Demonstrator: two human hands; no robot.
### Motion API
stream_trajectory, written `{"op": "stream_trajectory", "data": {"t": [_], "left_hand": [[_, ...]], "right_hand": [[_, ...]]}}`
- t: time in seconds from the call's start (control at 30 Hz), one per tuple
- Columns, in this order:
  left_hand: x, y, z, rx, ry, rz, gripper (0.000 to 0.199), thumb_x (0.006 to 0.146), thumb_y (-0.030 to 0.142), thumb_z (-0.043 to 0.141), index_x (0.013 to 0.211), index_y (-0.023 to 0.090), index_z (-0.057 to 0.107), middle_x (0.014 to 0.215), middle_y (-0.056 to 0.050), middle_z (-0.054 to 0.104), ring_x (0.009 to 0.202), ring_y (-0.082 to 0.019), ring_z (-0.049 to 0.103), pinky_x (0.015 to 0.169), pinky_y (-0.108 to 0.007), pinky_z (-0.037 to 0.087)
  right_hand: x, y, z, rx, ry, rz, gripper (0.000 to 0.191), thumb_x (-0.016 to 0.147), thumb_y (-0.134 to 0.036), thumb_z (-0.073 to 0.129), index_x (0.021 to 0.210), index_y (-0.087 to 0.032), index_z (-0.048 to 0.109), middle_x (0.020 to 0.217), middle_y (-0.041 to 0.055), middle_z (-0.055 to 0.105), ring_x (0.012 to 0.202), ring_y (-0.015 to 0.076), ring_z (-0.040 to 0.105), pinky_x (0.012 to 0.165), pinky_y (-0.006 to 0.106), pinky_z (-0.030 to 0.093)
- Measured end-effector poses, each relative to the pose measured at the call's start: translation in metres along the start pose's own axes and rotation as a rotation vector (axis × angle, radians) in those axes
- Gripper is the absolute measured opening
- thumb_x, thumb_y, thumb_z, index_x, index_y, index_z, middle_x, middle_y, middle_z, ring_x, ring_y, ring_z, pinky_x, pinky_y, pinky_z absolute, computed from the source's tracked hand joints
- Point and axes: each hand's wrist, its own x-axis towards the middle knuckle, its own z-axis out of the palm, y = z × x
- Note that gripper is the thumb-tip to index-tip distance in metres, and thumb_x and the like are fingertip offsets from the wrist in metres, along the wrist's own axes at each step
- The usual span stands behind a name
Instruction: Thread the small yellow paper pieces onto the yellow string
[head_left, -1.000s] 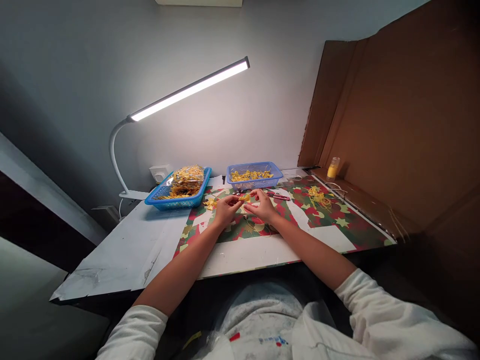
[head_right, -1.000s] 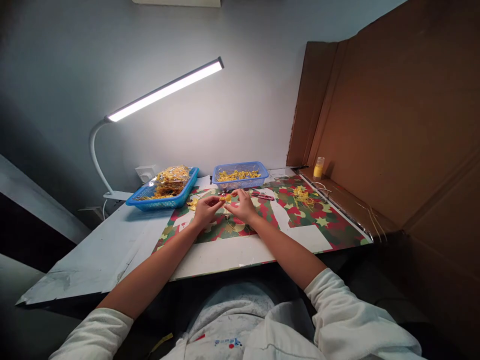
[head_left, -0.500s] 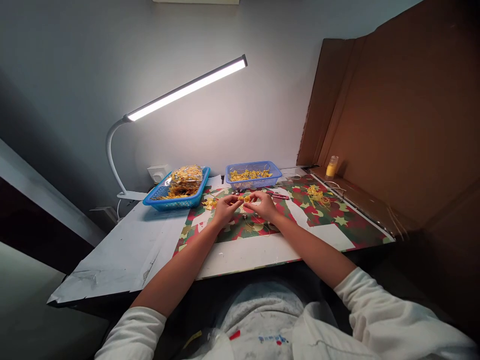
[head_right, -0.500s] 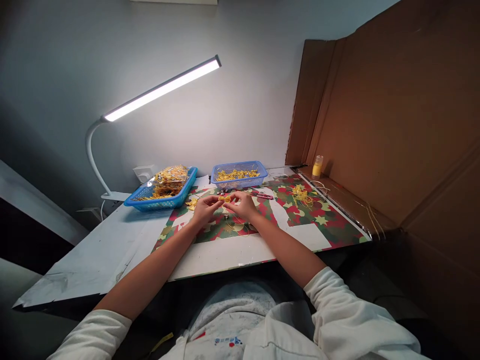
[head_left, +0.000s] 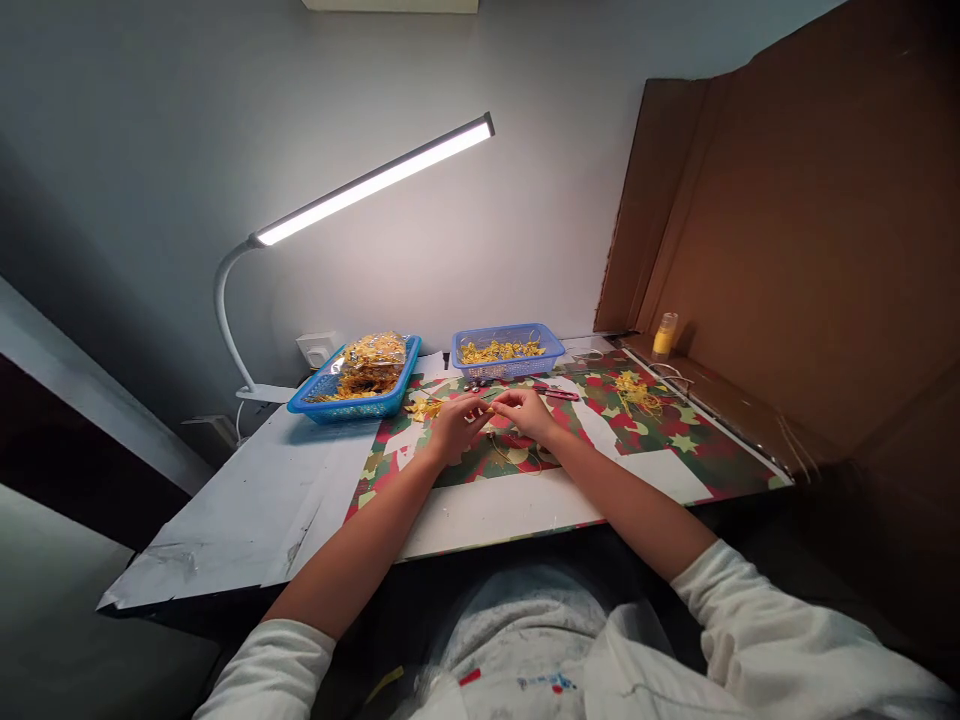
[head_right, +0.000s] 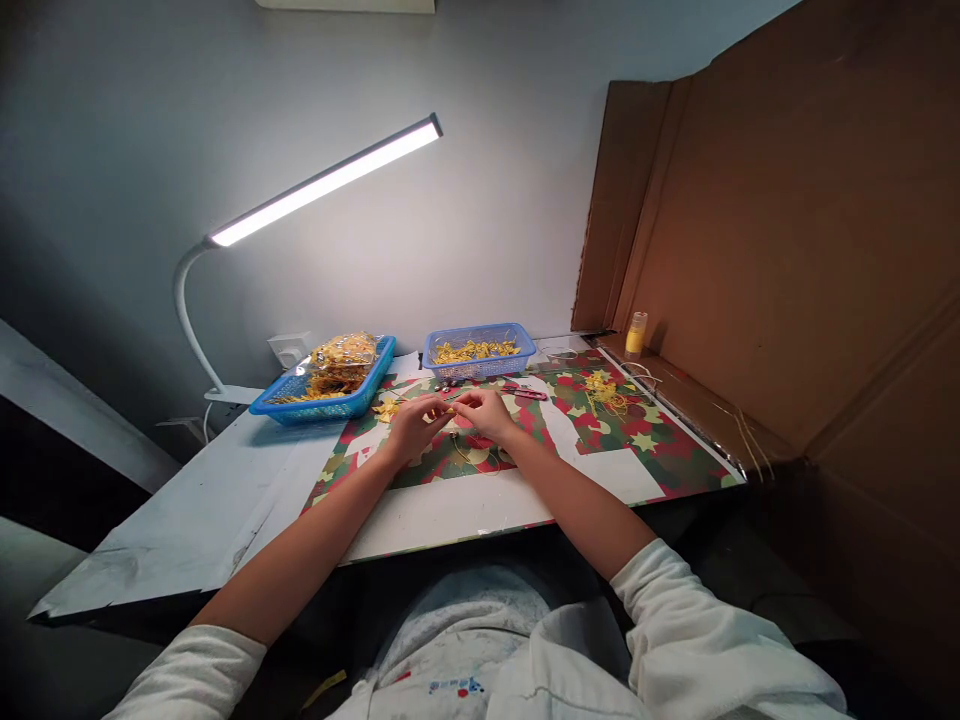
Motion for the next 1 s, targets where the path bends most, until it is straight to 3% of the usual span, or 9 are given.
{"op": "stream_trajectory", "data": {"t": [0.13, 0.27, 0.43, 0.6, 0.7, 0.8, 0.9, 1.0], "left_hand": [[0.002, -0.001, 0.001, 0.057, 0.0, 0.123, 0.024, 0.088, 0.031, 0.055, 0.069, 0.018, 0.062, 0.066, -0.001, 0.061, 0.059, -0.011, 0.053, 0.057, -0.022, 0.042], [0.004, -0.001, 0.002, 0.097, -0.026, 0.148, 0.022, 0.088, 0.028, 0.055, 0.069, 0.018, 0.062, 0.069, -0.002, 0.062, 0.06, -0.011, 0.053, 0.059, -0.022, 0.042], [0.003, -0.004, 0.0, 0.131, 0.006, 0.097, 0.015, 0.086, 0.025, 0.056, 0.075, 0.018, 0.064, 0.073, -0.003, 0.063, 0.063, -0.012, 0.055, 0.06, -0.022, 0.043], [0.001, -0.006, 0.001, 0.121, -0.043, 0.078, 0.015, 0.086, 0.024, 0.056, 0.075, 0.018, 0.065, 0.075, -0.004, 0.064, 0.067, -0.013, 0.056, 0.063, -0.023, 0.043], [0.002, -0.004, 0.003, 0.117, -0.098, 0.095, 0.017, 0.085, 0.023, 0.056, 0.071, 0.018, 0.063, 0.073, -0.003, 0.063, 0.067, -0.013, 0.056, 0.064, -0.023, 0.042], [0.003, -0.004, 0.003, 0.101, -0.187, 0.115, 0.019, 0.084, 0.023, 0.057, 0.066, 0.018, 0.062, 0.069, -0.003, 0.061, 0.066, -0.013, 0.054, 0.062, -0.023, 0.04], [0.003, -0.005, -0.001, 0.092, -0.141, 0.037, 0.018, 0.083, 0.023, 0.056, 0.068, 0.018, 0.062, 0.069, -0.003, 0.061, 0.062, -0.012, 0.052, 0.061, -0.023, 0.039], [0.004, -0.011, -0.006, 0.085, -0.085, -0.094, 0.015, 0.079, 0.024, 0.06, 0.066, 0.018, 0.062, 0.065, -0.001, 0.06, 0.059, -0.012, 0.05, 0.059, -0.023, 0.038]], "right_hand": [[0.0, -0.002, 0.002, 0.08, 0.061, -0.003, 0.018, 0.07, -0.036, 0.063, 0.069, -0.018, 0.064, 0.072, 0.0027, 0.066, 0.072, 0.0159, 0.059, 0.07, 0.029, 0.047], [0.001, -0.003, 0.003, 0.162, 0.124, -0.004, 0.019, 0.071, -0.037, 0.062, 0.072, -0.018, 0.063, 0.074, 0.003, 0.067, 0.073, 0.0159, 0.061, 0.07, 0.029, 0.048], [0.003, -0.001, -0.004, 0.135, 0.063, 0.035, 0.019, 0.07, -0.036, 0.064, 0.076, -0.018, 0.066, 0.08, 0.0044, 0.069, 0.078, 0.0175, 0.062, 0.074, 0.031, 0.048], [0.0, -0.002, -0.001, 0.024, 0.003, 0.006, 0.014, 0.071, -0.032, 0.061, 0.069, -0.018, 0.063, 0.074, 0.0035, 0.067, 0.074, 0.0175, 0.061, 0.073, 0.032, 0.048], [-0.002, -0.005, 0.004, 0.064, 0.112, -0.034, 0.013, 0.076, -0.033, 0.057, 0.071, -0.021, 0.055, 0.072, 0.0014, 0.066, 0.072, 0.0165, 0.061, 0.072, 0.031, 0.049], [0.002, -0.006, 0.003, 0.245, 0.267, -0.048, 0.014, 0.081, -0.035, 0.052, 0.076, -0.024, 0.046, 0.07, -0.0008, 0.064, 0.069, 0.015, 0.062, 0.076, 0.032, 0.05], [0.012, -0.007, -0.008, 0.458, 0.405, 0.042, 0.013, 0.083, -0.031, 0.051, 0.079, -0.024, 0.041, 0.06, -0.0048, 0.057, 0.054, 0.0122, 0.056, 0.07, 0.031, 0.05], [0.023, -0.007, -0.03, 0.589, 0.568, 0.102, 0.011, 0.084, -0.024, 0.046, 0.08, -0.024, 0.036, 0.052, -0.0104, 0.044, 0.043, 0.0077, 0.041, 0.064, 0.027, 0.049]]}}
